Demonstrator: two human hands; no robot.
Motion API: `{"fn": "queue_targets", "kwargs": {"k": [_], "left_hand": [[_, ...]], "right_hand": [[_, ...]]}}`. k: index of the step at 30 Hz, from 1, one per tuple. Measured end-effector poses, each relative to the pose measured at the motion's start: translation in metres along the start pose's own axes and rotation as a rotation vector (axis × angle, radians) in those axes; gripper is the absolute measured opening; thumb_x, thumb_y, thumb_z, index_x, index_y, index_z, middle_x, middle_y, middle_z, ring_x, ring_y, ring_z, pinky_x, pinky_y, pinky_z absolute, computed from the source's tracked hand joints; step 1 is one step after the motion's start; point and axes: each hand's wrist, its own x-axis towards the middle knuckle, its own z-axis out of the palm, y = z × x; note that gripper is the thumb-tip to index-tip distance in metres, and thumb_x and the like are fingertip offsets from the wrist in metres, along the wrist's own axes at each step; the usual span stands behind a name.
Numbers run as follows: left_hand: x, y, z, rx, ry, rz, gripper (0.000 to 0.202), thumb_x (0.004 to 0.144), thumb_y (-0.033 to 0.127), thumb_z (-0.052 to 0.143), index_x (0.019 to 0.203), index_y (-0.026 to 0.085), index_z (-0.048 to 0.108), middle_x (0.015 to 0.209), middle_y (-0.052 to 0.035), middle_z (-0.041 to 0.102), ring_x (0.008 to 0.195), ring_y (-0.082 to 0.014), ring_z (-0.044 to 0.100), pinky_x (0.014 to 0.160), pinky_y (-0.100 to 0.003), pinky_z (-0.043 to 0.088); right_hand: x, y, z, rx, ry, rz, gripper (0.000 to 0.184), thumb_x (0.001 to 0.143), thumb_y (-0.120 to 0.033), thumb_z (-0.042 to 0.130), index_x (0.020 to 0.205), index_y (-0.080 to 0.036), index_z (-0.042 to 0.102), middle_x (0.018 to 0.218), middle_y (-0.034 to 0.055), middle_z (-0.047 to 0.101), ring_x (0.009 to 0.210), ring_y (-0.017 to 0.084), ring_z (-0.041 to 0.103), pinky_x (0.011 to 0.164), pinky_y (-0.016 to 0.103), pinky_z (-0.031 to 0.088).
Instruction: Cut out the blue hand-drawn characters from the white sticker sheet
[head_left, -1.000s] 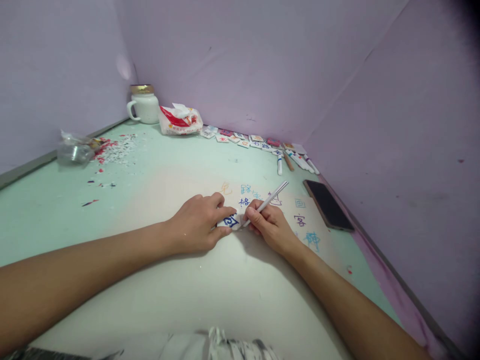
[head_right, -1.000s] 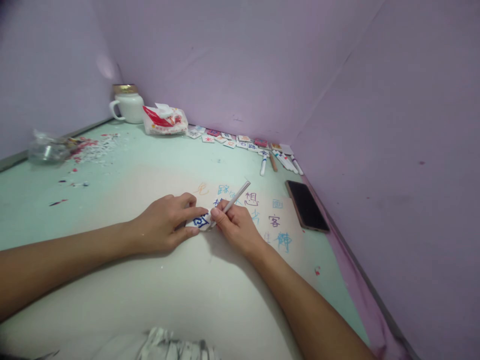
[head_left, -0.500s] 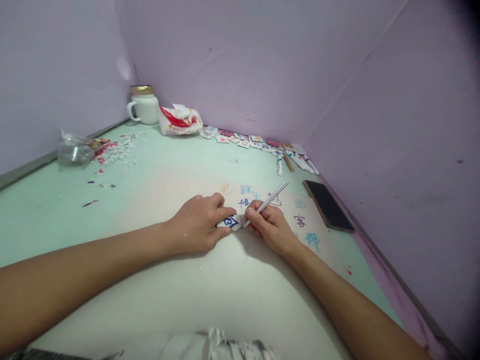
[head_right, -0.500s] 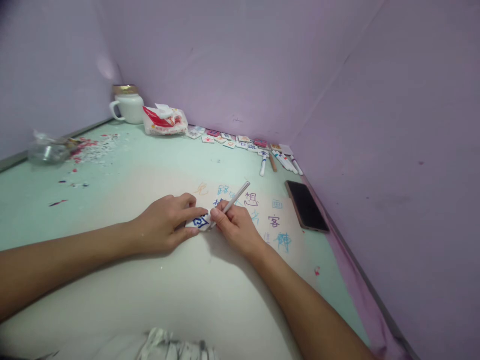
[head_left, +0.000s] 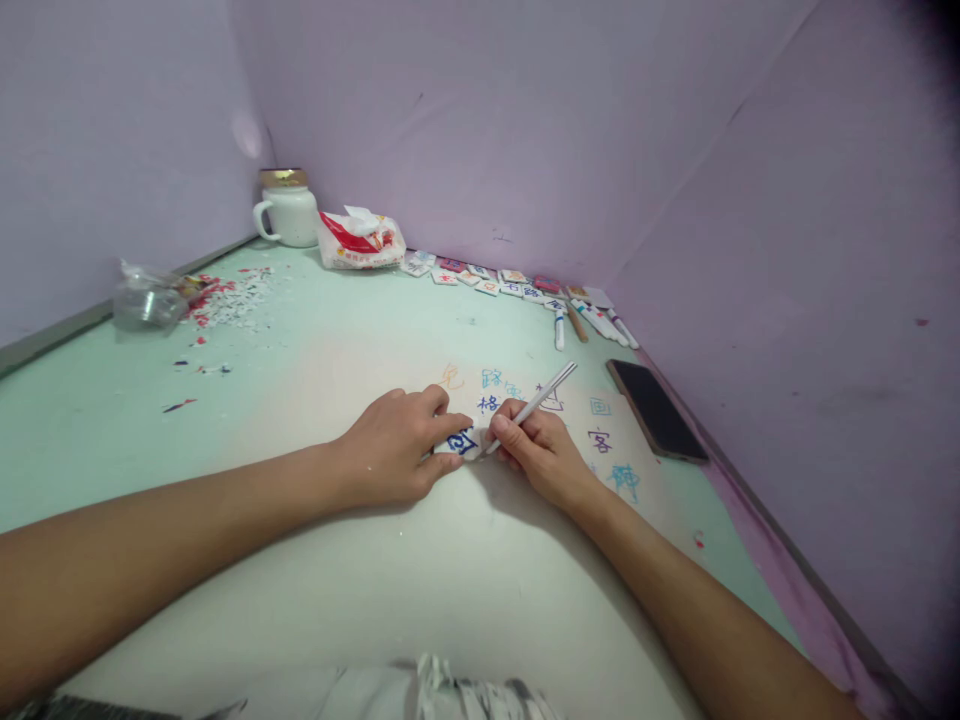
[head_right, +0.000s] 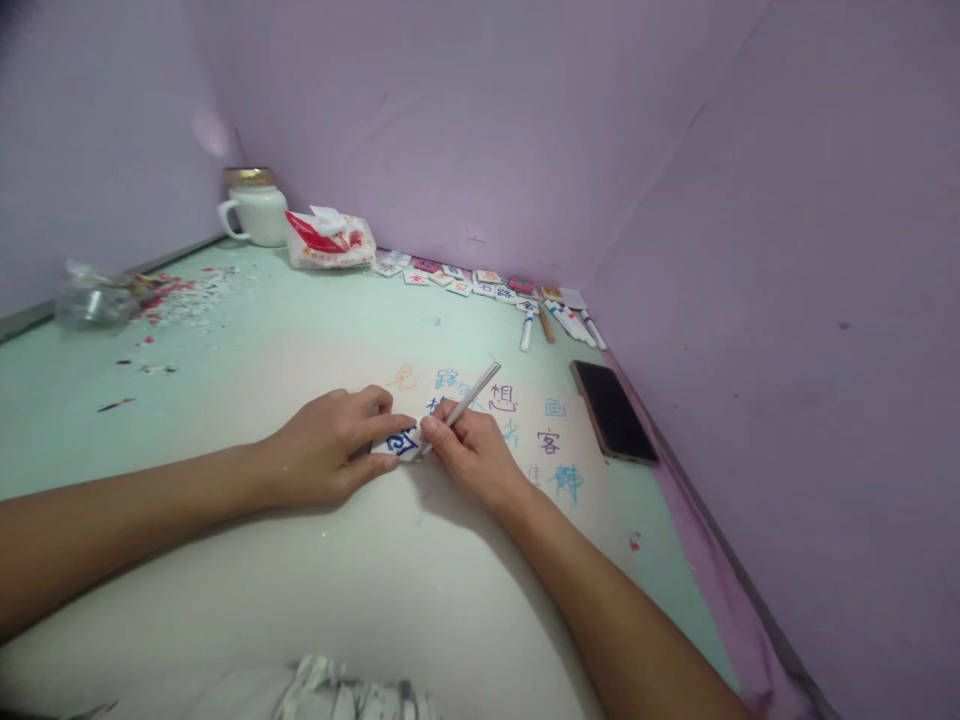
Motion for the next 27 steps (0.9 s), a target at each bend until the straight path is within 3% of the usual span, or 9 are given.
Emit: {"fn": "queue_targets", "kwargs": {"k": [6,27], "left_hand": [[0.0008,0.0017,-0.0035,0.005,-0.045,-0.008,0.036,0.094,0.038,0.051,0.123,0.026,0.067,0.108,-0.0087,0.059,0.079,-0.0214,0.06,0.077,-0.039,0.048],[-0.0004,-0.002,0.0007,0.02,0.005,0.037,0.035,0.093,0.039,0.051,0.12,0.025,0.067,0.103,-0.0079,0.059,0.076,-0.0204,0.058,0.073,-0.037,0.046]], "right_hand": [[0.0008,-0.0006,-0.0009,-0.006,-0.006,0.007,0.047,0.09,-0.064,0.05,0.073,-0.02,0.054,0.056,-0.0044,0.046,0.05,0.011,0.04,0.051,0.026,0.031],[0.0009,-0.0028,-0.002,-0.038,-0.012,0.015,0.049,0.09,-0.067,0.05,0.073,-0.021,0.053,0.057,-0.0036,0.048,0.051,0.011,0.042,0.052,0.026,0.033]]}}
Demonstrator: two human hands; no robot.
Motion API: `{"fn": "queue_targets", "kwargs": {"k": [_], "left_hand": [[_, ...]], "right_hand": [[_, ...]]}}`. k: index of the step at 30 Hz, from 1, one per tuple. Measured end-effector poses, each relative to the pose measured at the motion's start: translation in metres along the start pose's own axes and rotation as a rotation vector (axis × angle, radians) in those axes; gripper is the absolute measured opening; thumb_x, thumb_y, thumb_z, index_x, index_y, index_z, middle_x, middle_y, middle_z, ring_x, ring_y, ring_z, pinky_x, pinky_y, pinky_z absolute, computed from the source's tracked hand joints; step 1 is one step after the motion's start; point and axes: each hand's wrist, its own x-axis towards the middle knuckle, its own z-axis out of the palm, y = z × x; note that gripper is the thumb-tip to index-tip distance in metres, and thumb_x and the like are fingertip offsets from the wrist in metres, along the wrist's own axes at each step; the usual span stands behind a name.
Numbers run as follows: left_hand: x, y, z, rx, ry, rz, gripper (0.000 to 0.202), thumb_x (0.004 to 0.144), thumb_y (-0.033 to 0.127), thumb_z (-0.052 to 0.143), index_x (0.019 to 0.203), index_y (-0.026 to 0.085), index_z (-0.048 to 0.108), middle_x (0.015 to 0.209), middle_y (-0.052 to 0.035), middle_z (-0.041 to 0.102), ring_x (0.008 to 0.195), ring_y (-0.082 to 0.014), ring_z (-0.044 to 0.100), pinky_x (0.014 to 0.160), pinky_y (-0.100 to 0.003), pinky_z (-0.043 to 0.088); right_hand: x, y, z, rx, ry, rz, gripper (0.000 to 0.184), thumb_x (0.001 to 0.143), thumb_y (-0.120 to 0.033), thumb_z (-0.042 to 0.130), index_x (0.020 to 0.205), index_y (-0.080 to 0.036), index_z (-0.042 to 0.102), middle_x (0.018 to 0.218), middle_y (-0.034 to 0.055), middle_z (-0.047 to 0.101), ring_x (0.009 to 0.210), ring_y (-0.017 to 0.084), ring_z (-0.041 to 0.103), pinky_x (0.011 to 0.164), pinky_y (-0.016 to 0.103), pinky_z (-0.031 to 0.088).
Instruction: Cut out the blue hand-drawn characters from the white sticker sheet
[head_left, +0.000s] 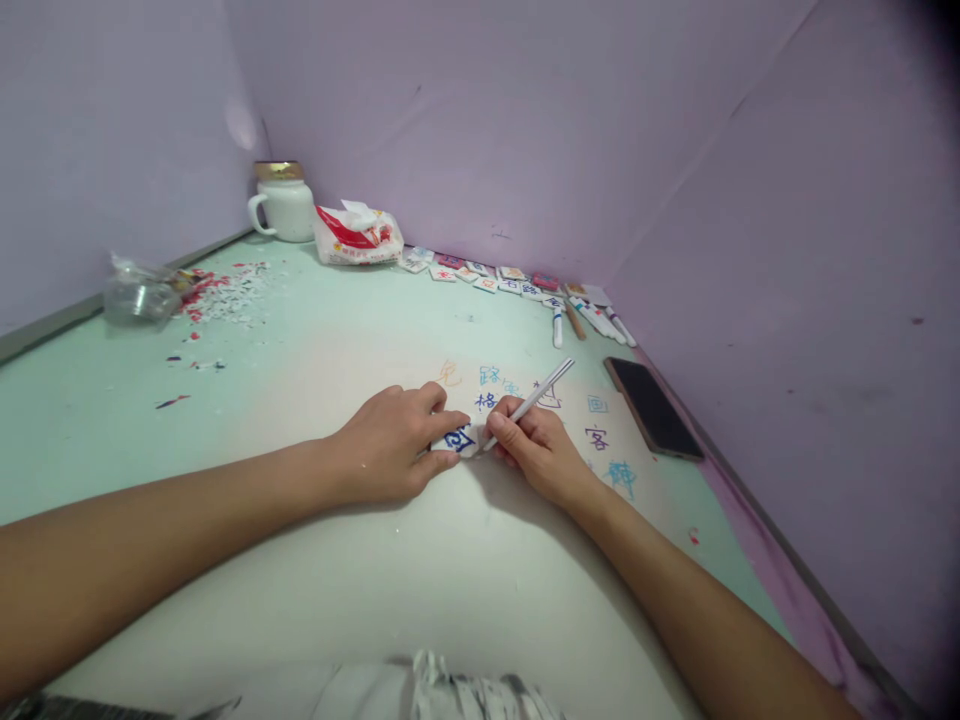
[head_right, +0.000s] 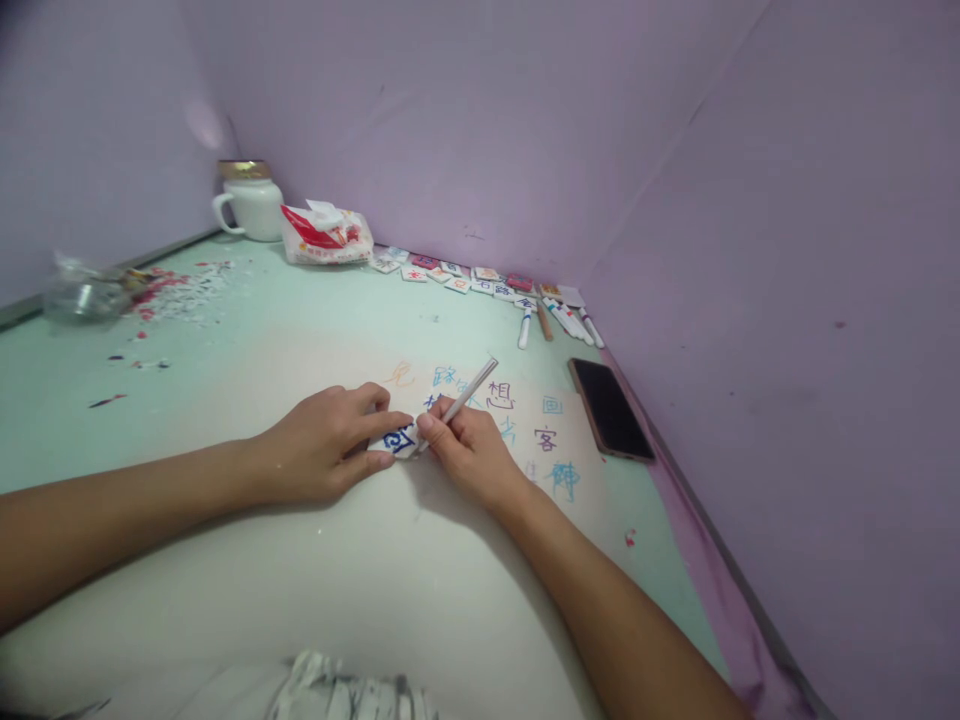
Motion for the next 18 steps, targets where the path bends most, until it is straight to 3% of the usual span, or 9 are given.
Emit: {"fn": "queue_targets", "kwargs": {"k": [18], "left_hand": [[-0.0003,-0.0002,0.0008,0.0,0.002,0.001,0.034,0.094,0.038,0.051,0.121,0.025,0.066,0.105,-0.0078,0.059,0.08,-0.0218,0.06,0.076,-0.038,0.047]], "right_hand": [[-0.0003,0.0018,0.0009,0.065,0.015,0.04,0.054,0.086,-0.072,0.05,0.071,-0.021,0.052,0.056,-0.0025,0.05,0.05,0.011,0.041,0.05,0.026,0.032]]}}
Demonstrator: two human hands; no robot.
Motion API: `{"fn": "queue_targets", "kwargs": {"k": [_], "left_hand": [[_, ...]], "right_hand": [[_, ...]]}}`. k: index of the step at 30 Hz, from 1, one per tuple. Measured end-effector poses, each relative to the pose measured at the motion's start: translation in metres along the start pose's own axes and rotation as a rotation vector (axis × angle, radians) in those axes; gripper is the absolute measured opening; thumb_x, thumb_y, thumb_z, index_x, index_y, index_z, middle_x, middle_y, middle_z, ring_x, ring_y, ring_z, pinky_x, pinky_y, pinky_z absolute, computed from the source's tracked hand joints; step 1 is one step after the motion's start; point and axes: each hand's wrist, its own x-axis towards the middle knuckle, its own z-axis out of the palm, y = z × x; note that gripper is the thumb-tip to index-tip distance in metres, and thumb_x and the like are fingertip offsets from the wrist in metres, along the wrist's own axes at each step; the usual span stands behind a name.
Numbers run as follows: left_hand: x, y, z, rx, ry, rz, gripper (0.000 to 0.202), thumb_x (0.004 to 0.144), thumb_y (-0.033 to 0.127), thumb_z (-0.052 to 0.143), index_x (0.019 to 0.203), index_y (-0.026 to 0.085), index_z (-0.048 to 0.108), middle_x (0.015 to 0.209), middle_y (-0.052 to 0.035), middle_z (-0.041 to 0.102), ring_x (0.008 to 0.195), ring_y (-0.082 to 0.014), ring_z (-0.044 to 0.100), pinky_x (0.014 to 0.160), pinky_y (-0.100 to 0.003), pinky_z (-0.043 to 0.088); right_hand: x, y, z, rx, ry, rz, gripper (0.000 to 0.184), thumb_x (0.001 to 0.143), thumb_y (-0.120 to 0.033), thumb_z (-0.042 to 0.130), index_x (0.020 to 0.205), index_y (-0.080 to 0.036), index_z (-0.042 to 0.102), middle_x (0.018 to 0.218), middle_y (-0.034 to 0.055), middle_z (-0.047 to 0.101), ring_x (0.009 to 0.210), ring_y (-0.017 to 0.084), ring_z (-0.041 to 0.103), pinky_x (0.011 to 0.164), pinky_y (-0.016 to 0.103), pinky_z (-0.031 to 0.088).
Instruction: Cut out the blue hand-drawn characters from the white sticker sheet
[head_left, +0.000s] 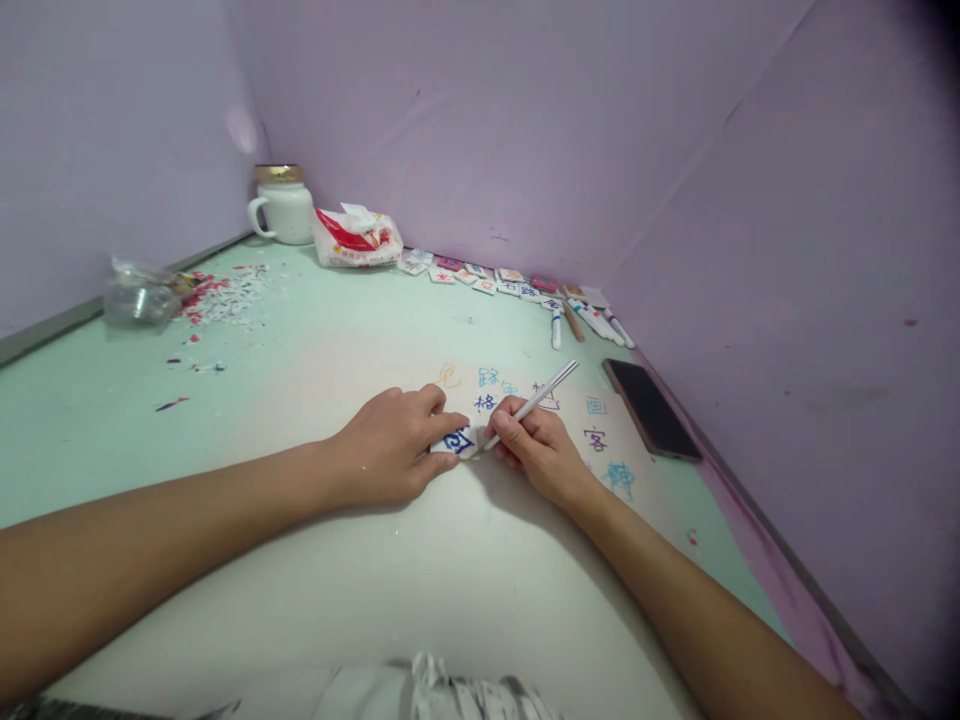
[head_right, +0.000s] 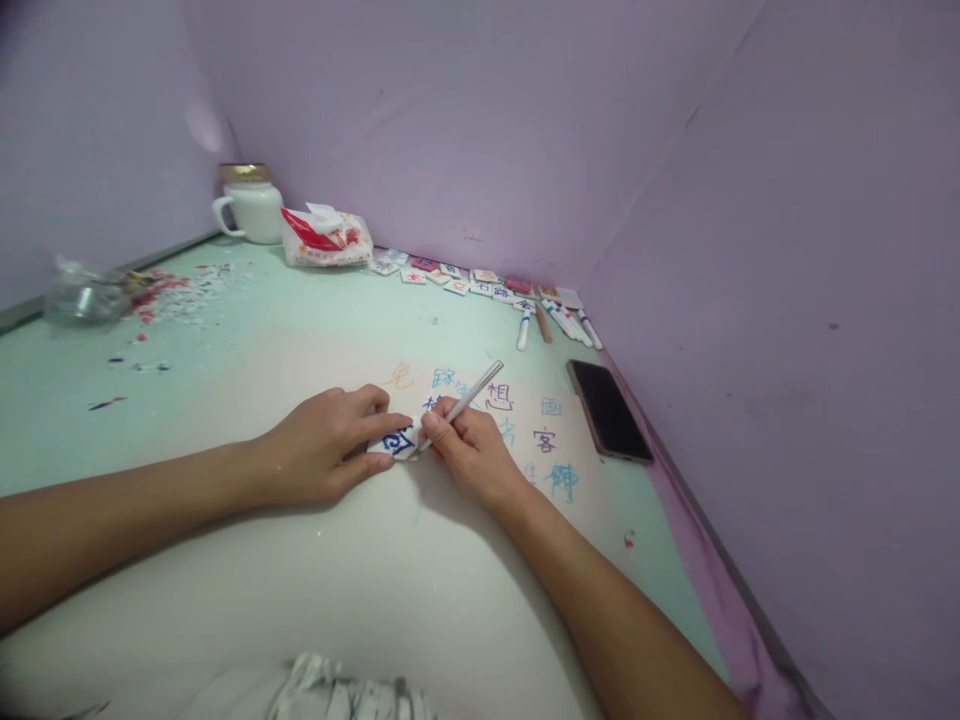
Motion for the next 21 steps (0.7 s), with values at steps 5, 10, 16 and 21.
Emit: {"fn": "queue_targets", "kwargs": {"k": [5,10,16,21], "left_hand": [[0.0004,0.0008,-0.0014,-0.003,-0.011,-0.007,0.035,0.094,0.038,0.051,0.122,0.025,0.066,0.105,-0.0083,0.059,0.08,-0.0223,0.06,0.076,-0.039,0.048],[0.0006,0.0018,-0.0044,-0.011,-0.047,-0.023,0.037,0.094,0.039,0.05,0.124,0.024,0.066,0.108,-0.0093,0.06,0.082,-0.0239,0.06,0.077,-0.041,0.048],[0.0,0.0011,-0.0024,-0.018,-0.027,-0.019,0.037,0.094,0.039,0.049,0.123,0.025,0.067,0.107,-0.009,0.059,0.081,-0.0237,0.06,0.077,-0.041,0.047],[-0.0001,0.0014,-0.0026,-0.027,-0.025,-0.016,0.036,0.094,0.038,0.049,0.123,0.025,0.067,0.107,-0.0087,0.059,0.081,-0.0238,0.06,0.077,-0.042,0.047]], "right_hand": [[0.0,-0.0008,0.0002,0.034,0.001,-0.001,0.054,0.083,-0.073,0.054,0.072,-0.021,0.053,0.055,-0.0031,0.049,0.049,0.011,0.041,0.049,0.026,0.031],[0.0007,-0.0014,-0.0002,0.136,0.038,0.024,0.055,0.081,-0.075,0.054,0.072,-0.021,0.052,0.054,-0.004,0.048,0.046,0.01,0.038,0.046,0.025,0.028],[0.002,-0.0002,0.0004,0.047,0.021,0.012,0.055,0.084,-0.074,0.053,0.069,-0.021,0.051,0.056,-0.0027,0.05,0.048,0.01,0.041,0.047,0.026,0.03],[0.0026,0.0013,-0.0003,0.054,0.024,0.01,0.055,0.083,-0.075,0.053,0.068,-0.022,0.05,0.052,-0.0044,0.046,0.047,0.01,0.038,0.046,0.025,0.028]]}}
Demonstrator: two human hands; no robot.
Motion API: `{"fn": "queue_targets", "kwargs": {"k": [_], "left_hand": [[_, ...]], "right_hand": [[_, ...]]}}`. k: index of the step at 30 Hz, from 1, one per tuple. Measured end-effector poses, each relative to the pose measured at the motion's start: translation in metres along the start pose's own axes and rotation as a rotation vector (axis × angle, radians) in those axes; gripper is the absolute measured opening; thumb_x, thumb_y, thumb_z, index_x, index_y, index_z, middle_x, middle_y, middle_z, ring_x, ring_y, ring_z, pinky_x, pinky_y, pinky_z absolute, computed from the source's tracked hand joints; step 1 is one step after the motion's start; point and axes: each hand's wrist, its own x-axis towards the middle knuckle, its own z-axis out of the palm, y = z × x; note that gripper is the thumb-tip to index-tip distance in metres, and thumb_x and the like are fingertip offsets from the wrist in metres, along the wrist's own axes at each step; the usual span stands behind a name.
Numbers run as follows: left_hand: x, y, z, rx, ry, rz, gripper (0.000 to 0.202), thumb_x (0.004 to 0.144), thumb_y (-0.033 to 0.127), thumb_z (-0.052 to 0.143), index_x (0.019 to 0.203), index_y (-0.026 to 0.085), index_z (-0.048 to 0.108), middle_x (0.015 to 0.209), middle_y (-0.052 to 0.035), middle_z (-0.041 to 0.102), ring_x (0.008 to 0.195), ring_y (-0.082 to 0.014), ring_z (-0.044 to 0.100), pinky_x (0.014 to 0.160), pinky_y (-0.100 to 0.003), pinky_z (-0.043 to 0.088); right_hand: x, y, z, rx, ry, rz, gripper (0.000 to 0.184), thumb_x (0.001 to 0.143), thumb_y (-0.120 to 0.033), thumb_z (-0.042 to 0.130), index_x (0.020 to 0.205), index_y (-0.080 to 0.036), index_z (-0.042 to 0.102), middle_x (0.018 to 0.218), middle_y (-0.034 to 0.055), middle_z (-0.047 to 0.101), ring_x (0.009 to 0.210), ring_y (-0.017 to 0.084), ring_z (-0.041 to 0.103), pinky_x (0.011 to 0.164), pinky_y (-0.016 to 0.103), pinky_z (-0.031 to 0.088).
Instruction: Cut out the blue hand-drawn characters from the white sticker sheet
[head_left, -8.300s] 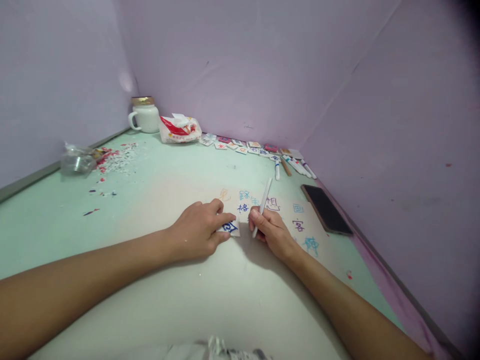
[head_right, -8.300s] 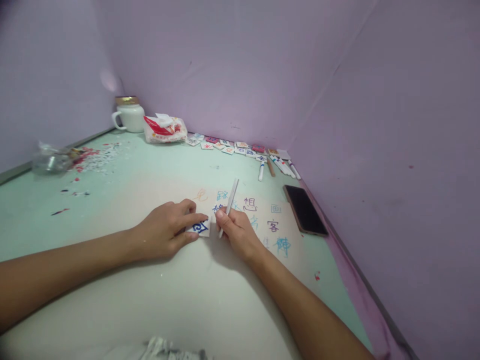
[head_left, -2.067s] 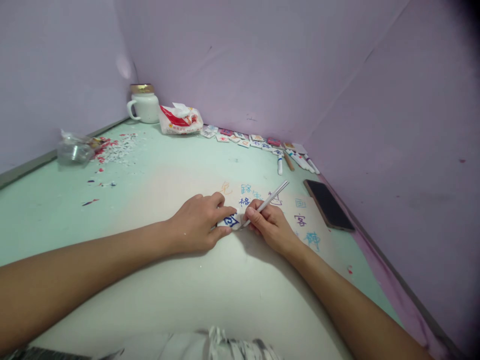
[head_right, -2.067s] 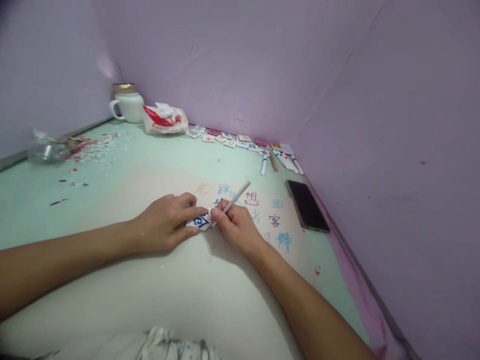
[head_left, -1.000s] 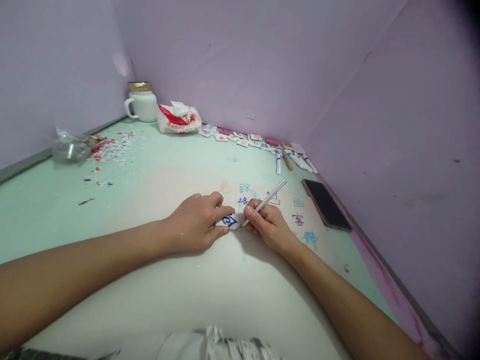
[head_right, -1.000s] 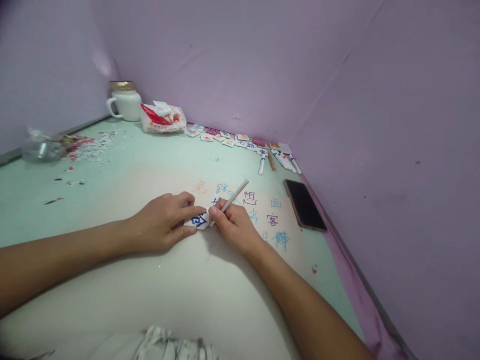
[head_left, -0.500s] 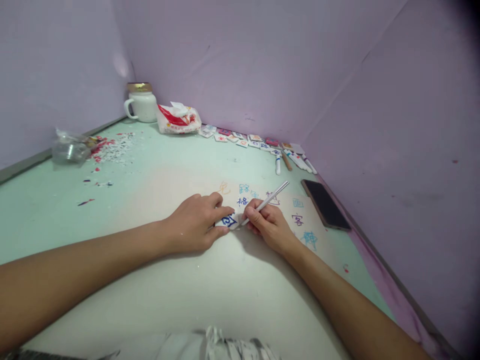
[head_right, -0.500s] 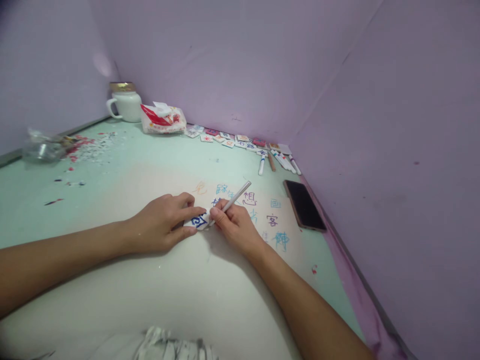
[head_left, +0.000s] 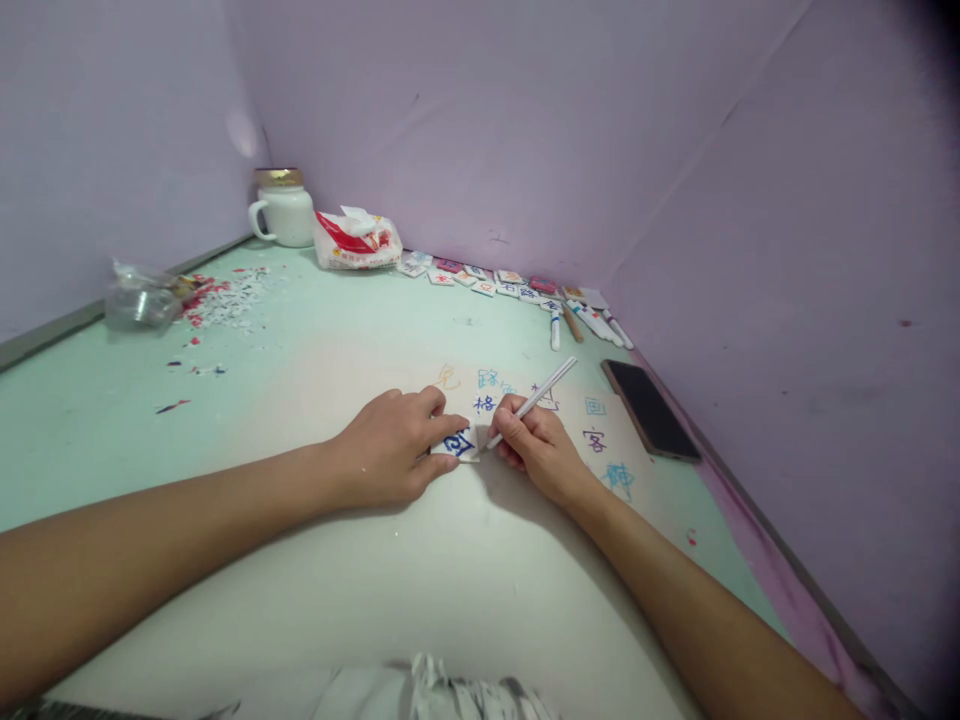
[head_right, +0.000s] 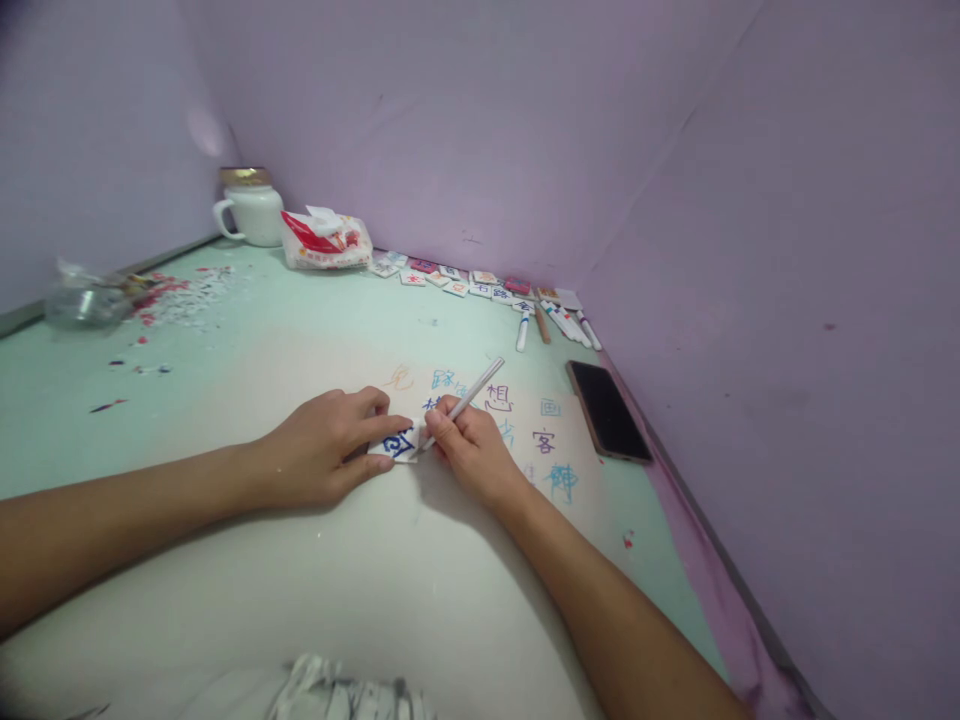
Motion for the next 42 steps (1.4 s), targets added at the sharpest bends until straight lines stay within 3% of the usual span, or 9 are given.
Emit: {"fn": "queue_targets", "kwargs": {"k": [6,12,22,30,42], "left_hand": [[0.0007,0.0011,-0.002,0.013,-0.036,-0.012,0.037,0.094,0.038,0.049,0.125,0.025,0.066,0.109,-0.009,0.059,0.083,-0.024,0.06,0.078,-0.041,0.047],[0.0007,-0.0011,0.0013,0.017,0.004,0.0,0.037,0.094,0.039,0.049,0.123,0.026,0.066,0.107,-0.0083,0.059,0.081,-0.0226,0.059,0.077,-0.04,0.046],[0.0001,-0.0026,0.0038,0.021,0.026,0.026,0.037,0.094,0.038,0.048,0.123,0.026,0.066,0.105,-0.0079,0.06,0.079,-0.0224,0.059,0.075,-0.04,0.046],[0.0005,-0.0031,0.0022,0.01,0.009,0.026,0.038,0.094,0.038,0.047,0.124,0.024,0.066,0.105,-0.009,0.059,0.08,-0.0234,0.059,0.075,-0.041,0.047],[0.0006,-0.0016,0.0007,0.021,-0.01,0.032,0.038,0.094,0.038,0.047,0.125,0.026,0.066,0.106,-0.0086,0.059,0.082,-0.0234,0.06,0.077,-0.041,0.047]], "right_hand": [[-0.0004,-0.0015,0.0007,0.082,0.024,0.031,0.057,0.081,-0.077,0.055,0.071,-0.021,0.052,0.052,-0.0048,0.047,0.045,0.01,0.039,0.045,0.025,0.028],[0.0005,-0.0001,0.0011,0.029,0.013,-0.015,0.057,0.082,-0.076,0.055,0.07,-0.02,0.054,0.056,-0.0027,0.051,0.047,0.01,0.041,0.046,0.025,0.03],[0.0006,0.0018,0.0002,0.037,0.008,0.0,0.058,0.081,-0.078,0.053,0.068,-0.022,0.05,0.051,-0.0054,0.044,0.046,0.01,0.037,0.047,0.026,0.028],[0.0015,0.0005,0.0003,0.026,0.008,-0.049,0.054,0.085,-0.072,0.054,0.071,-0.02,0.056,0.057,-0.0033,0.049,0.047,0.01,0.041,0.047,0.026,0.029],[0.0021,0.0002,-0.0011,-0.011,-0.002,-0.028,0.052,0.084,-0.072,0.051,0.069,-0.021,0.051,0.054,-0.0046,0.046,0.049,0.011,0.04,0.05,0.027,0.03]]}}
